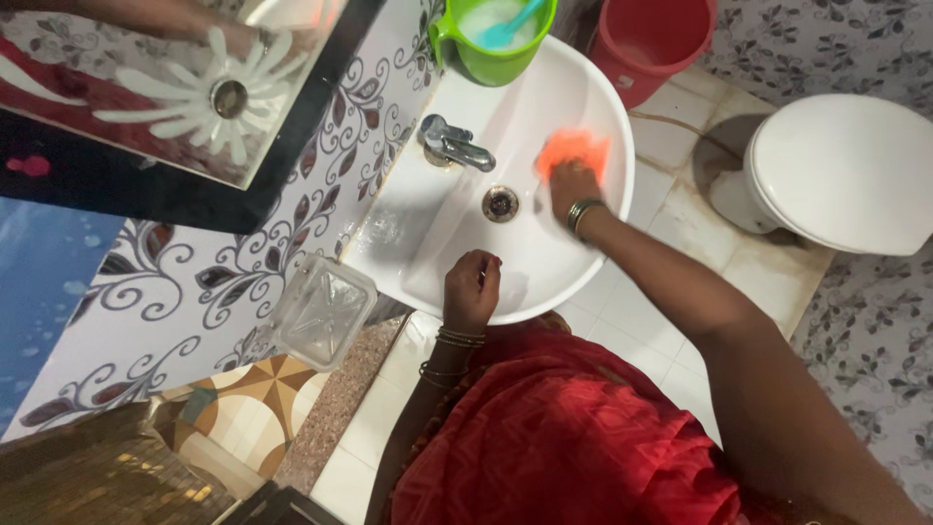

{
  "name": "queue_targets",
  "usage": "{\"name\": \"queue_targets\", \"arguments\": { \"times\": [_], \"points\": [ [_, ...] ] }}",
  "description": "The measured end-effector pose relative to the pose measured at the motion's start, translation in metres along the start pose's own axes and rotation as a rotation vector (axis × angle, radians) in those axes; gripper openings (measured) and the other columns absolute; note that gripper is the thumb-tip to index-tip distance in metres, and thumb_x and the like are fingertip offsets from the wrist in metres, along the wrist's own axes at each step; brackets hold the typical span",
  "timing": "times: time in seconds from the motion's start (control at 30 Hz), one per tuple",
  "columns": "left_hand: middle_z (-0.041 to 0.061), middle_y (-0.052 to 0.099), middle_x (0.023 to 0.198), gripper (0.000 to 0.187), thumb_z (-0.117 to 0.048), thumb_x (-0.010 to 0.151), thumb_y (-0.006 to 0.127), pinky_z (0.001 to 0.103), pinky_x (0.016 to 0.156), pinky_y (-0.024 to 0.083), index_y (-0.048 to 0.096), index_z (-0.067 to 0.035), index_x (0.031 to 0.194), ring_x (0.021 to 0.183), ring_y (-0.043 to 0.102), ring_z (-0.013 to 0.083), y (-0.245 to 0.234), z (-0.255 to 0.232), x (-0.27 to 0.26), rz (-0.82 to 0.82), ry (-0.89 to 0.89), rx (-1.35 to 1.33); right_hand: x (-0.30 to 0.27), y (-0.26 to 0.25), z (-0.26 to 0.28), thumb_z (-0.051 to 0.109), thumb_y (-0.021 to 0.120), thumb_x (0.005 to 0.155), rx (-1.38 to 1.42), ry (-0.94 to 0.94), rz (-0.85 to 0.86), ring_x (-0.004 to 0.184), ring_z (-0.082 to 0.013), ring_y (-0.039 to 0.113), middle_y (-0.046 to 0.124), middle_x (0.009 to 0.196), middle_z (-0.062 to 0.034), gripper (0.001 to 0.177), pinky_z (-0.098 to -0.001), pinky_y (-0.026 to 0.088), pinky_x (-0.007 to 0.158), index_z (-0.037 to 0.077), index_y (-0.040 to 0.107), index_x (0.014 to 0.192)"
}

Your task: The person scrubs a white bathroom sink and faucet using an orange sponge. They repeatedly rinse the sponge under running water and wipe the sink basin, faucet, and surrounding countertop area.

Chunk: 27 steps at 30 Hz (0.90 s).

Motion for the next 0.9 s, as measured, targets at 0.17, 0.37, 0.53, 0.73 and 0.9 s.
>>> {"name": "queue_targets", "arguments": {
  "times": [0.17, 0.37, 0.53, 0.73, 0.9],
  "points": [
    [0.012, 0.066, 0.080, 0.009, -0.003, 0.094, 0.060, 0.033, 0.059, 0.048, 0.066, 0.001, 0.088, 0.063, 0.060, 0.0200, -0.002, -0.003, -0.001, -0.045, 0.023, -0.013, -0.022, 0.006, 0.013, 0.020, 0.054, 0.090, 0.205, -0.307, 0.564, 0.120, -0.0358, 0.062, 0.064, 0.133, -0.0219, 0.037, -0.0458, 0.051, 0.099, 0.005, 0.067, 0.121],
    [0.012, 0.066, 0.079, 0.007, 0.000, 0.092, 0.061, 0.033, 0.058, 0.048, 0.066, 0.001, 0.087, 0.062, 0.060, 0.0199, -0.001, -0.001, 0.000, -0.055, 0.025, 0.041, 0.038, -0.029, -0.046, 0.011, 0.055, 0.091, 0.210, 0.168, -0.221, 0.126, -0.0355, 0.050, 0.053, 0.135, -0.0179, 0.040, -0.0441, 0.048, 0.095, -0.001, 0.063, 0.129],
    [0.011, 0.066, 0.079, 0.005, 0.001, 0.091, 0.062, 0.032, 0.057, 0.048, 0.066, 0.001, 0.087, 0.062, 0.060, 0.0193, 0.003, -0.002, 0.000, -0.108, 0.029, 0.038, 0.105, -0.036, -0.016, 0.007, 0.059, 0.086, 0.272, 0.136, -0.577, 0.120, -0.0378, 0.049, 0.050, 0.138, -0.0207, 0.057, -0.0445, 0.046, 0.098, -0.002, 0.053, 0.142],
    [0.011, 0.065, 0.079, 0.005, 0.000, 0.092, 0.063, 0.032, 0.056, 0.047, 0.065, 0.002, 0.088, 0.060, 0.058, 0.0190, 0.005, -0.002, -0.001, -0.108, -0.009, 0.053, 0.075, -0.034, 0.001, 0.007, 0.058, 0.084, 0.401, -0.141, 0.020, 0.129, -0.0382, 0.045, 0.048, 0.141, -0.0151, 0.054, -0.0497, 0.047, 0.101, 0.015, 0.055, 0.137],
    [0.011, 0.065, 0.079, 0.006, -0.001, 0.093, 0.063, 0.031, 0.057, 0.047, 0.066, 0.001, 0.089, 0.061, 0.058, 0.0189, 0.002, -0.002, -0.004, -0.132, 0.020, 0.050, 0.076, -0.024, -0.020, 0.004, 0.060, 0.087, 0.450, 0.067, -0.200, 0.129, -0.0414, 0.048, 0.050, 0.144, -0.0183, 0.054, -0.0492, 0.050, 0.093, 0.007, 0.053, 0.141]
  ]
}}
Point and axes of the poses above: each hand's wrist, its own x-axis towards the middle knuckle, its own y-axis out of the palm, z = x × y, the point moved 1 cm from there along x, towards the middle knuckle
